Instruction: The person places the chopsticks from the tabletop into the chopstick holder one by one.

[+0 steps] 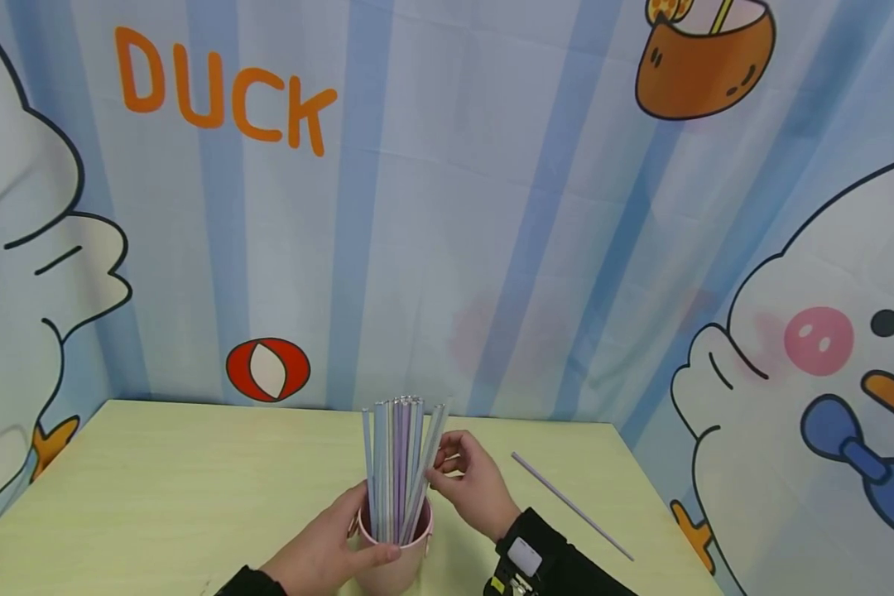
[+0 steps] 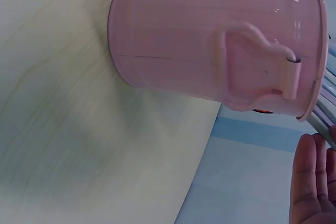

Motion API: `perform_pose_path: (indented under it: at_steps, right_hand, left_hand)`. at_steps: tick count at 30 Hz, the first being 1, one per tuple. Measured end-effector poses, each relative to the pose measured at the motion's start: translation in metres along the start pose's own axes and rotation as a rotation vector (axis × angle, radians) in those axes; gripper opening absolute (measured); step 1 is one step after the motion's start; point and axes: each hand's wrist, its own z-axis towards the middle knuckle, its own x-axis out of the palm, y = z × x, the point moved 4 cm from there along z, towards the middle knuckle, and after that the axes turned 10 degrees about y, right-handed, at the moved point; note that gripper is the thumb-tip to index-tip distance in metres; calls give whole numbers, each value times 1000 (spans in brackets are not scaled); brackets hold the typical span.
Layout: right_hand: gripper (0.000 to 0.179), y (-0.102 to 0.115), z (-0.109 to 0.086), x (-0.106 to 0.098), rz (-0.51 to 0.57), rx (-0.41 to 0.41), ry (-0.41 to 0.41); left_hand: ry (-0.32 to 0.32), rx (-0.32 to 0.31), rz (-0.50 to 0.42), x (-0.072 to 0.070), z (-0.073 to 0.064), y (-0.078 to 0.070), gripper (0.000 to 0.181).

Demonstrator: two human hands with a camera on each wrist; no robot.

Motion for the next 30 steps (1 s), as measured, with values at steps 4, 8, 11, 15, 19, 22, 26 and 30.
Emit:
perform_pose_path:
  at_steps: [4, 8, 11, 15, 19, 22, 26, 30]
  right_hand:
    - [33, 10, -5, 5, -44, -34, 16]
    - [31, 29, -12, 8, -73, -50, 19]
    - [30, 29, -12, 8, -88, -49, 18]
    - [31, 11, -8, 8, -98, -40, 16]
    - [30, 16, -11, 8, -93, -16, 26]
    - [29, 30, -17, 8, -93, -11, 40]
    - [28, 35, -21, 6, -96, -13, 46]
    - [28, 32, -22, 2, -87, -13, 55]
  left_hand:
    - [1, 0, -1, 0, -1, 0, 102]
    - [-4, -4, 3, 1, -1, 1, 102]
    - [-6, -7, 4, 1, -1, 1, 102]
    - [-7, -12, 1, 1, -1, 0, 103]
    - [-11, -14, 0, 1, -1, 0, 103]
    - [-13, -11, 3, 1, -1, 1, 102]
    - [-17, -8, 6, 1, -1, 2, 102]
    - [-19, -12, 13, 1, -1, 2, 103]
